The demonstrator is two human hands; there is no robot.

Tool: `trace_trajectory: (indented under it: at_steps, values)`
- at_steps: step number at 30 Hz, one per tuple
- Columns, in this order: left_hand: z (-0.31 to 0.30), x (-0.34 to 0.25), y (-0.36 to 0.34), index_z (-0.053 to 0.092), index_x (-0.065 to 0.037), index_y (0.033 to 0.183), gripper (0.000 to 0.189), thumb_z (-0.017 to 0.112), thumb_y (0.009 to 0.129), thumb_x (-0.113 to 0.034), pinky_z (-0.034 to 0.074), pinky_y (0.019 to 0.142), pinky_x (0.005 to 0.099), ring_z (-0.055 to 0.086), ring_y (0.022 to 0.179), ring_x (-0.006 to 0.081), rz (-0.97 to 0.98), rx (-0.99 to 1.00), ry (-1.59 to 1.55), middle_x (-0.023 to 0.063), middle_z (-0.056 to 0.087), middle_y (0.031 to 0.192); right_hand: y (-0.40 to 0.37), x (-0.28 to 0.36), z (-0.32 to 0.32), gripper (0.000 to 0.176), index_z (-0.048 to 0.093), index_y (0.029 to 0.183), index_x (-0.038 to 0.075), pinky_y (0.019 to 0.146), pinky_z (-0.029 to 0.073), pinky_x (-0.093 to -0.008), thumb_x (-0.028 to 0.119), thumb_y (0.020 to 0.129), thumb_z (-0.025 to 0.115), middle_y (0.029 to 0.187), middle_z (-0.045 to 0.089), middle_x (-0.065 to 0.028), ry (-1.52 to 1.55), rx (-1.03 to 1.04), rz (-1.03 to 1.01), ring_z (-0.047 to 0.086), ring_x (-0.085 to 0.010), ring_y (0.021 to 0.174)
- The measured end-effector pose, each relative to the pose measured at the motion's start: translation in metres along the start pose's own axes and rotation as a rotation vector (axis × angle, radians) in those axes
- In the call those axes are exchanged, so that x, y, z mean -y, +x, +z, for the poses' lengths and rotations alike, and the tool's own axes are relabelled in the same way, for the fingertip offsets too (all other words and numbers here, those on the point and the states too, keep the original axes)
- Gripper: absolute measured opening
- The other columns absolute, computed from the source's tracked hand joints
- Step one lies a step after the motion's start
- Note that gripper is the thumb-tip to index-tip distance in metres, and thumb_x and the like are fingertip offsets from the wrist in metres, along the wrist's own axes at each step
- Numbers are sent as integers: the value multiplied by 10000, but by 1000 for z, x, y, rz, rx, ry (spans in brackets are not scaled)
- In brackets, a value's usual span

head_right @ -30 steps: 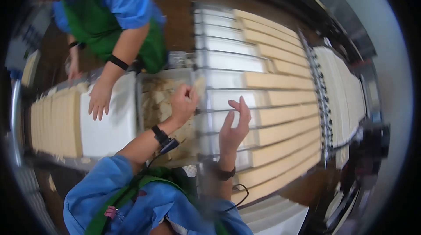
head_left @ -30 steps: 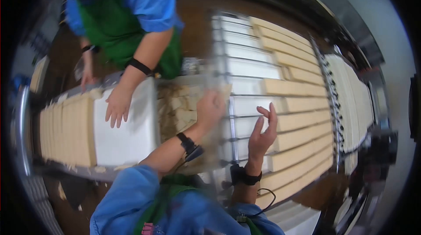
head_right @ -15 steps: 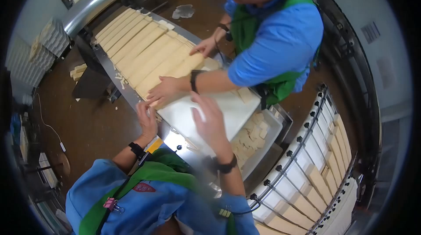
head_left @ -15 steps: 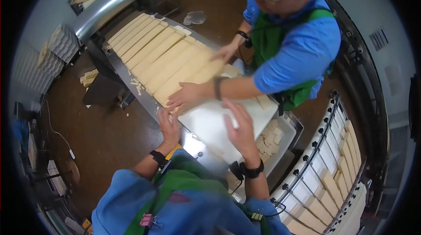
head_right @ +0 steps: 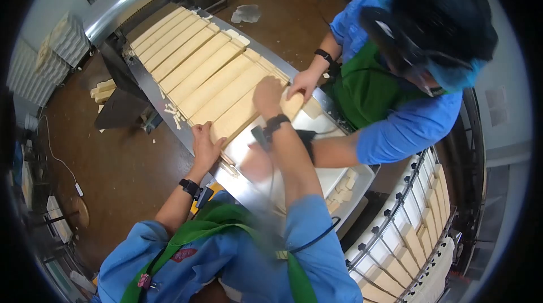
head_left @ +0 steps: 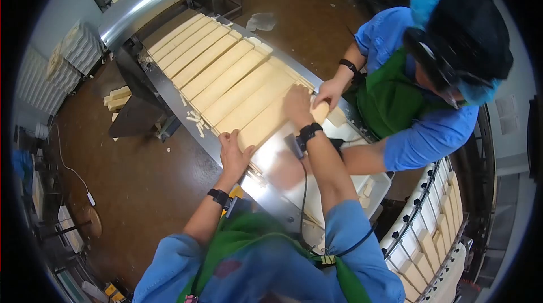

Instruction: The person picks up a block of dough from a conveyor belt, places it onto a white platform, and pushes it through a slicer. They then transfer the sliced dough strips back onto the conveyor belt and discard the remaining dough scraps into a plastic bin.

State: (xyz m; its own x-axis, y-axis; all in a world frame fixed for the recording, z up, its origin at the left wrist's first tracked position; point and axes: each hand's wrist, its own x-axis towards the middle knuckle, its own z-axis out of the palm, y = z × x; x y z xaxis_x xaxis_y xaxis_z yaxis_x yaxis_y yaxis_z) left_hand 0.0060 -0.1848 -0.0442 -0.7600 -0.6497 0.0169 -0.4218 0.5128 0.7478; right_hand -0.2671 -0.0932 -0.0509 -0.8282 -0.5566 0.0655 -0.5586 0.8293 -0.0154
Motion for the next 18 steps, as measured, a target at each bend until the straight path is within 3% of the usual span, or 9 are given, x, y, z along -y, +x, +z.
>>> trace_trajectory:
  at_steps: [8,11,14,18]
  values:
    - [3,-12,-5,509,-19,1441,796,892,773,-222,509,990,489,556,1190,442,-45,50,73,228,430,1326,31,-37,5,441,698,1211,8,1050,456,-518,365,954,674,1272,634,-170,48,71,201,502,-359,1288]
    - [4,-18,-4,488,-31,1456,825,892,763,-221,500,1002,506,536,1209,446,-87,73,73,229,433,1333,37,-42,15,514,669,1204,-37,1020,487,-561,408,947,670,1228,684,-249,236,58,176,604,-428,1215]
    - [12,-23,-2,489,-33,1452,822,889,755,-206,495,999,527,526,1216,452,-121,84,82,235,431,1347,31,-45,40,497,675,1163,-43,992,508,-550,399,935,684,1174,704,-269,254,-72,95,656,-450,1117]
    - [19,-29,-2,508,-46,1415,771,874,748,-171,493,961,547,528,1193,451,-65,84,155,238,458,1330,-1,-75,30,504,676,1183,-35,994,512,-511,404,936,700,1196,703,-246,351,-45,129,649,-418,1148]
